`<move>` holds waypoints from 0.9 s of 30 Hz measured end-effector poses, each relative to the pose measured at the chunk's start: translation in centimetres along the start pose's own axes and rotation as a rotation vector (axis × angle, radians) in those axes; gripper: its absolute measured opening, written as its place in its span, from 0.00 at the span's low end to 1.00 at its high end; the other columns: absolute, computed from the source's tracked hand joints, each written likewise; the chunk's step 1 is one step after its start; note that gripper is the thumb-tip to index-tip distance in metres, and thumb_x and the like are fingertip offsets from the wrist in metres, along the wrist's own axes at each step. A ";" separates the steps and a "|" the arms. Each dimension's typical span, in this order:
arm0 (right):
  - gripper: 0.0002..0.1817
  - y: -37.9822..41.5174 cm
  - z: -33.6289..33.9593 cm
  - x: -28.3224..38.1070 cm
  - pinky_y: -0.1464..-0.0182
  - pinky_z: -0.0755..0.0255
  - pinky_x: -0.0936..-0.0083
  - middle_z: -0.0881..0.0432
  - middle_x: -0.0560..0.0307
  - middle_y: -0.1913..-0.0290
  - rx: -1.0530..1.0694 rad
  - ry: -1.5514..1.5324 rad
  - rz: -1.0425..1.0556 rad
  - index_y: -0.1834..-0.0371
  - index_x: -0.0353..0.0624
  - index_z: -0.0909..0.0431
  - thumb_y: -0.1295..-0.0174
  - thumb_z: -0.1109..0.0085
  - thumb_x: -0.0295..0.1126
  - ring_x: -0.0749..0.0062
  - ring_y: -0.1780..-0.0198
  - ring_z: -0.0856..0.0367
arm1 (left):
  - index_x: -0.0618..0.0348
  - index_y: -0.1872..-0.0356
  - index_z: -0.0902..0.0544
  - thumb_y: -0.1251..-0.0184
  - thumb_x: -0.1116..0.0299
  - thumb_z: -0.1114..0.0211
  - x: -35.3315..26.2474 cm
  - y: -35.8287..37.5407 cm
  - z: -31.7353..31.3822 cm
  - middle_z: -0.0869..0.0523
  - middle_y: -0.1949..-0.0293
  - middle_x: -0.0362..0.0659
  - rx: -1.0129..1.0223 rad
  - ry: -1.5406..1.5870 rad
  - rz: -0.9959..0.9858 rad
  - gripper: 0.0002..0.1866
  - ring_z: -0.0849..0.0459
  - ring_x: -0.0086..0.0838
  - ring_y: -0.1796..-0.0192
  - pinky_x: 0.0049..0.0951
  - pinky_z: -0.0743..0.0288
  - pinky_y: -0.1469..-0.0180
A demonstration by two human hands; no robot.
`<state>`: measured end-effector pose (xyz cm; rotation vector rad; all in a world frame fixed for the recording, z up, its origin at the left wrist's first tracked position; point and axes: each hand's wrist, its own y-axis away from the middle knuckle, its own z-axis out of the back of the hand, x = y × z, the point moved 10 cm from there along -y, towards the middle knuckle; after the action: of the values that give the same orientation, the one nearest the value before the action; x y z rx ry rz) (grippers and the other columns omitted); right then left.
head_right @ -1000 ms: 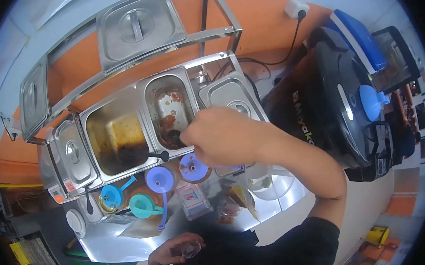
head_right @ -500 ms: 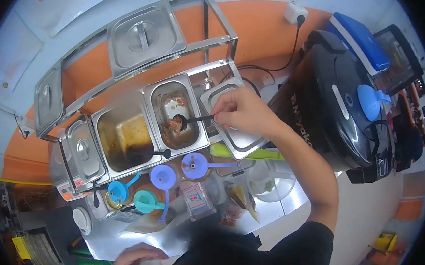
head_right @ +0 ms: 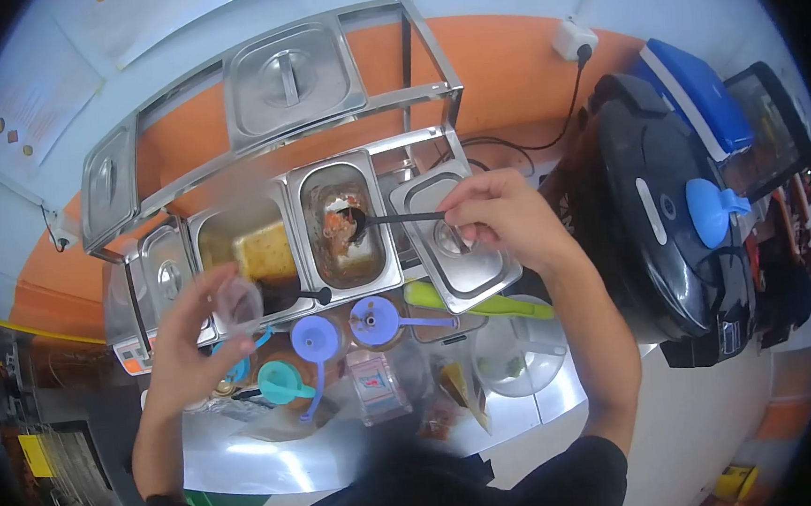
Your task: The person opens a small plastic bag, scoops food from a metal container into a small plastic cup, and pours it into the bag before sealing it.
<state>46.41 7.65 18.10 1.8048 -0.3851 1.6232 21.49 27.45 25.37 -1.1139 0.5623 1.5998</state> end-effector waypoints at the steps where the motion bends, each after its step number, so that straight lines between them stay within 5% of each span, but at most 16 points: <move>1: 0.06 0.3 0.4 0.7 0.82 0.46 0.90 0.24 0.62 0.80 -0.005 -0.022 0.013 0.65 0.34 0.17 0.45 0.40 0.21 0.89 0.83 0.34 | 0.62 0.40 0.25 0.52 0.70 0.21 0.3 -1.4 -0.4 0.19 0.52 0.47 -0.004 0.000 0.000 0.34 0.19 0.32 0.50 0.32 0.26 0.45; 4: 0.07 1.1 0.8 3.0 0.82 0.48 0.90 0.24 0.63 0.80 -0.018 -0.045 0.054 0.65 0.33 0.17 0.46 0.41 0.22 0.89 0.83 0.34 | 0.59 0.44 0.22 0.52 0.67 0.21 -0.1 -4.0 -2.3 0.17 0.53 0.46 0.038 -0.128 -0.115 0.31 0.18 0.32 0.51 0.32 0.25 0.48; 10: 0.07 2.1 0.1 5.2 0.83 0.49 0.90 0.25 0.65 0.81 -0.005 0.005 0.097 0.66 0.35 0.17 0.47 0.40 0.23 0.90 0.84 0.35 | 0.59 0.46 0.22 0.54 0.61 0.20 3.1 -5.8 -3.9 0.17 0.53 0.46 -0.114 -0.007 -0.004 0.32 0.17 0.33 0.51 0.34 0.25 0.50; 14: 0.06 3.1 -2.3 6.4 0.79 0.42 0.88 0.20 0.62 0.78 0.038 0.142 0.110 0.67 0.35 0.17 0.47 0.41 0.22 0.88 0.78 0.27 | 0.60 0.44 0.24 0.54 0.67 0.20 1.6 -5.7 -4.0 0.17 0.51 0.44 -0.207 -0.205 -0.141 0.33 0.18 0.30 0.51 0.31 0.24 0.49; 19: 0.10 4.8 -6.0 9.6 0.69 0.27 0.82 0.18 0.57 0.77 0.130 0.611 0.444 0.61 0.34 0.18 0.47 0.36 0.23 0.80 0.75 0.20 | 0.60 0.46 0.23 0.56 0.68 0.19 0.3 -5.2 -4.2 0.18 0.53 0.45 -0.272 -0.272 -0.276 0.33 0.18 0.33 0.51 0.31 0.24 0.47; 27: 0.13 7.7 -8.7 15.2 0.67 0.21 0.83 0.13 0.52 0.69 -0.061 0.555 0.730 0.59 0.34 0.21 0.48 0.31 0.22 0.77 0.69 0.14 | 0.61 0.48 0.24 0.56 0.71 0.20 1.5 -5.6 -3.7 0.19 0.54 0.46 -0.363 -0.042 -0.320 0.30 0.18 0.32 0.54 0.32 0.25 0.49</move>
<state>37.74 10.93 34.86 1.1297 -0.8795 2.4737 28.03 27.07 23.32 -1.3572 0.0549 1.4698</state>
